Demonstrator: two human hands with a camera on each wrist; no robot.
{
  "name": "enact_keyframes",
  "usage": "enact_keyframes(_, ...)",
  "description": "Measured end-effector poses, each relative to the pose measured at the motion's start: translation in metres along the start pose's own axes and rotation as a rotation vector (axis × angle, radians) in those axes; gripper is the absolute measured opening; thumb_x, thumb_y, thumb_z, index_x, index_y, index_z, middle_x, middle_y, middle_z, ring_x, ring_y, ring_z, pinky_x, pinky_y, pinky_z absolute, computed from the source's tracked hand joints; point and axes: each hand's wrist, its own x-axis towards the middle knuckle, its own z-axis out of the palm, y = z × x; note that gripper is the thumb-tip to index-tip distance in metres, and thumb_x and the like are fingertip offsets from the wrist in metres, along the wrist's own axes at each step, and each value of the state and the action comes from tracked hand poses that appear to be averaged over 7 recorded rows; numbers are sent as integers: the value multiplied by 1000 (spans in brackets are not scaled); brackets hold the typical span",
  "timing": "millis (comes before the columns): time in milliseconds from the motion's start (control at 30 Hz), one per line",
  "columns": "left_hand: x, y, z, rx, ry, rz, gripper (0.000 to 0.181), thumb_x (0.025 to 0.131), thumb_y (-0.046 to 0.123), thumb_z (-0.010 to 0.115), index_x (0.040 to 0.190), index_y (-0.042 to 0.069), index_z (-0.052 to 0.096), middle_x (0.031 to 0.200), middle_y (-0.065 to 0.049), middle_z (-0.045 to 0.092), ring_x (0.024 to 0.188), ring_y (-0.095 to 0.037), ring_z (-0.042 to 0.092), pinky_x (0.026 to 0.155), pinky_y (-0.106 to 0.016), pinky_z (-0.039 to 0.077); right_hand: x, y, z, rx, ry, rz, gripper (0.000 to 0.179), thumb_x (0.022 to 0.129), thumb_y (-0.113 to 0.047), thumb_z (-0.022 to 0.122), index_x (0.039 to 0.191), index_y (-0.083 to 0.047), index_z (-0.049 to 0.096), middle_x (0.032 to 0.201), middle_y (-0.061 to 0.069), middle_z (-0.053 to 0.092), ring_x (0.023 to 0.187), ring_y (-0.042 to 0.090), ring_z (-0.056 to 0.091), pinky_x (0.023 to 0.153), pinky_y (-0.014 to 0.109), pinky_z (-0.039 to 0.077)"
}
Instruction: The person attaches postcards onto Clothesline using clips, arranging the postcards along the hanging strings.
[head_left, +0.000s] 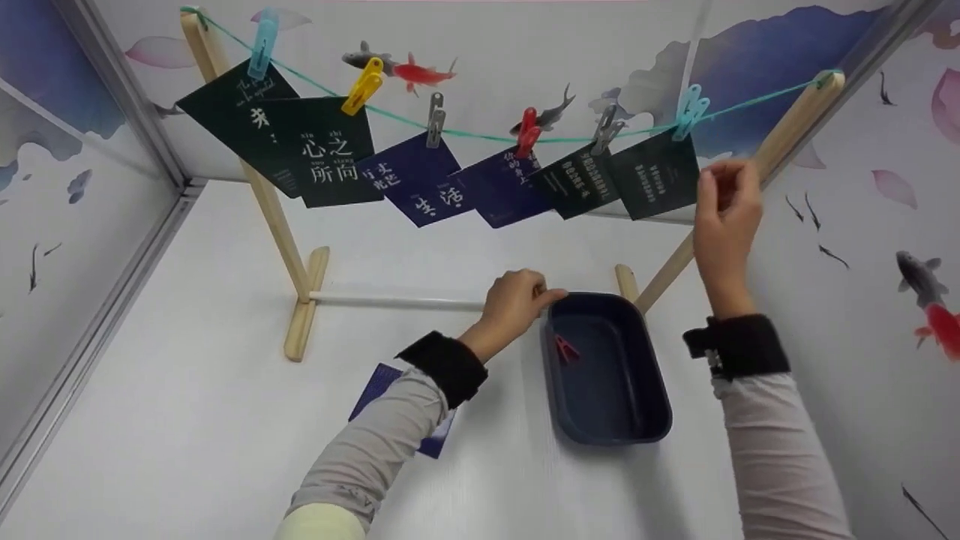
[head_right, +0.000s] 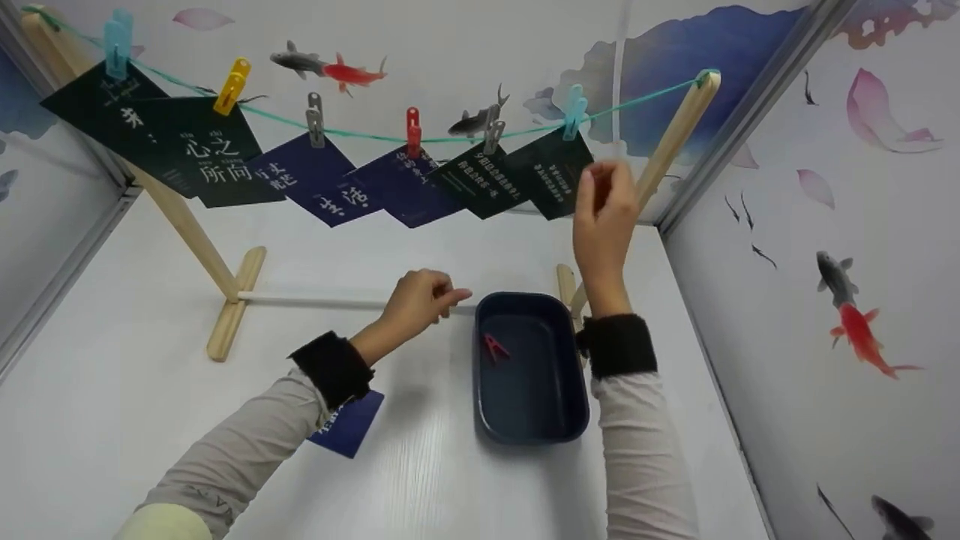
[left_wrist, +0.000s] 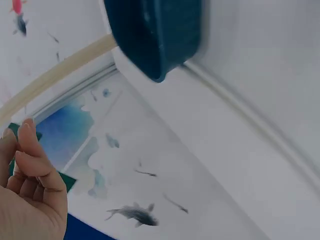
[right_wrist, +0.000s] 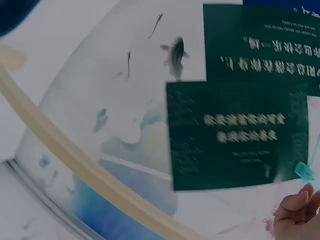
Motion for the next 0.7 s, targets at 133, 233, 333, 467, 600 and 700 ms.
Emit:
enact_keyframes(133,-25,-32,17,-2,-21,-20,23,91,24,61,85,4,70,77,-7,70,65,-13,61,58,-21,43,-40,46,13,-151,-166,132,12,95,-6,48,98,3,55,80,-2,51,64,0,43,60,15,36)
enact_keyframes(233,-41,-41,33,24,-54,-15,17,92,19,61,97,6,70,92,-7,72,82,-19,66,69,-27,50,-68,80,22,-283,-365,170,13,93,-4,49,99,6,54,79,10,55,67,5,45,63,19,37)
enact_keyframes(333,-54,-37,49,79,-118,36,19,91,17,61,106,9,69,105,-6,70,96,-19,66,80,-30,51,-94,106,30,-355,-606,198,14,92,-4,51,100,7,54,80,17,56,70,17,50,66,27,40)
enact_keyframes(467,-73,-21,67,213,-225,200,21,92,16,60,111,14,69,118,-4,66,110,-16,61,92,-27,48,-124,127,37,-424,-935,281,25,90,-12,56,104,9,52,91,24,59,82,34,57,74,42,46)
enact_keyframes(600,-91,-7,86,395,-269,359,18,91,25,61,105,23,72,119,1,66,112,-14,61,87,-26,51,-143,152,47,-489,-1194,411,56,84,-26,63,119,14,45,117,34,55,104,42,55,90,51,44)
enact_keyframes(700,-103,0,97,535,-273,393,19,87,39,63,101,31,74,121,6,65,117,-17,59,81,-27,51,-158,177,55,-537,-1275,404,78,81,-38,65,129,16,37,127,37,48,112,41,53,95,48,44)
